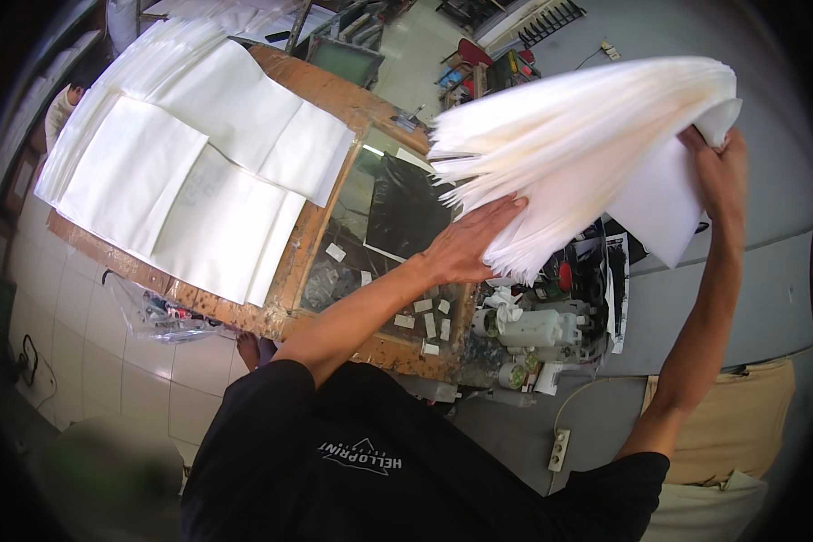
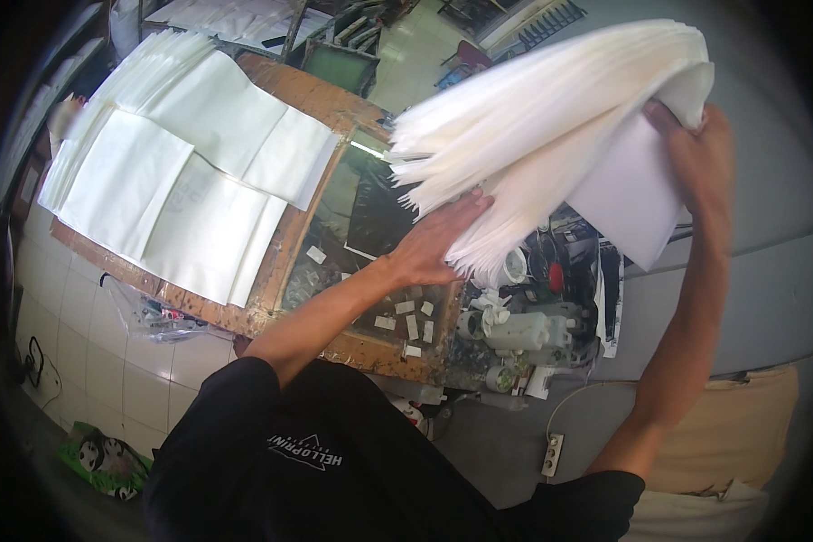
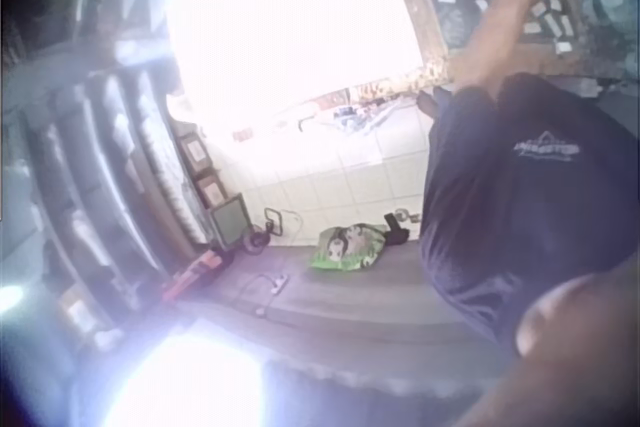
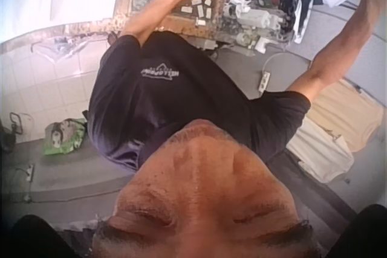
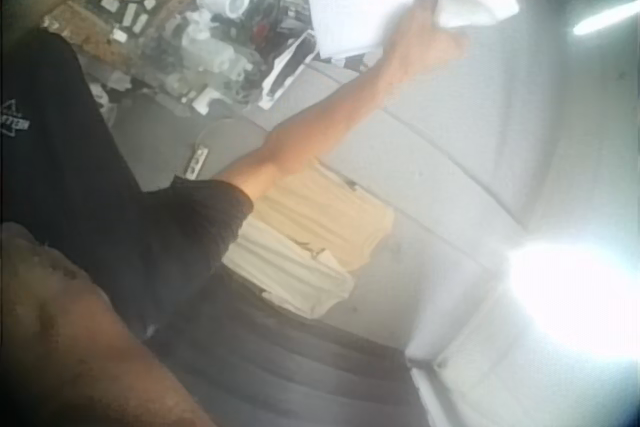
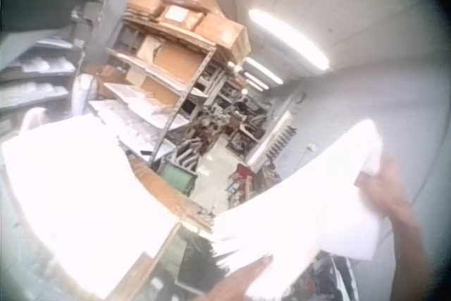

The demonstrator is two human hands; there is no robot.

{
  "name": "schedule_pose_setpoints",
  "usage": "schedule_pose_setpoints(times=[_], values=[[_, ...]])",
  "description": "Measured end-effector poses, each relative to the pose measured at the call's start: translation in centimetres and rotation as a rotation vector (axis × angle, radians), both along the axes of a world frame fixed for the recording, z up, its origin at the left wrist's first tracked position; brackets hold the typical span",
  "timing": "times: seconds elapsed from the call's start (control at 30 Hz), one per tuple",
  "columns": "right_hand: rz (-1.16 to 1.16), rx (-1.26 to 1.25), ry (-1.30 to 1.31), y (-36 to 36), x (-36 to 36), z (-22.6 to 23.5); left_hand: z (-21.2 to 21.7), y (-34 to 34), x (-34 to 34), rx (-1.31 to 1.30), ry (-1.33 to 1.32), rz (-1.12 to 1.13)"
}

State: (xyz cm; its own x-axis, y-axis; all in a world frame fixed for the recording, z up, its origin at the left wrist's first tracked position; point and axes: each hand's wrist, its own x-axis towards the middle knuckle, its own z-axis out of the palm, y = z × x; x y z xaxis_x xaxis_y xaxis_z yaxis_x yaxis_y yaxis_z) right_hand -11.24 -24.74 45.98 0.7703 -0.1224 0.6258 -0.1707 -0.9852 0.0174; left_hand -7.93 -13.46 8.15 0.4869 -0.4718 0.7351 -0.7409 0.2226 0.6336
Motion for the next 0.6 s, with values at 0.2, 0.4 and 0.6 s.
schedule_pose_setpoints(times=[0.2, 0.4, 0.6], values=[[-0.028, 0.177, 0.101, -0.8, -2.5, 2.7, -1.2, -2.6, -4.2, -0.537, 0.498, -0.171], [-0.185, 0.239, 0.149, -0.5, -3.7, 1.9, 0.3, -4.6, -4.6, -0.530, 0.830, 0.109], [-0.380, 0.249, 0.326, -0.9, -4.6, -2.7, -1.1, -1.7, 0.0, -0.425, 1.482, -0.012]])
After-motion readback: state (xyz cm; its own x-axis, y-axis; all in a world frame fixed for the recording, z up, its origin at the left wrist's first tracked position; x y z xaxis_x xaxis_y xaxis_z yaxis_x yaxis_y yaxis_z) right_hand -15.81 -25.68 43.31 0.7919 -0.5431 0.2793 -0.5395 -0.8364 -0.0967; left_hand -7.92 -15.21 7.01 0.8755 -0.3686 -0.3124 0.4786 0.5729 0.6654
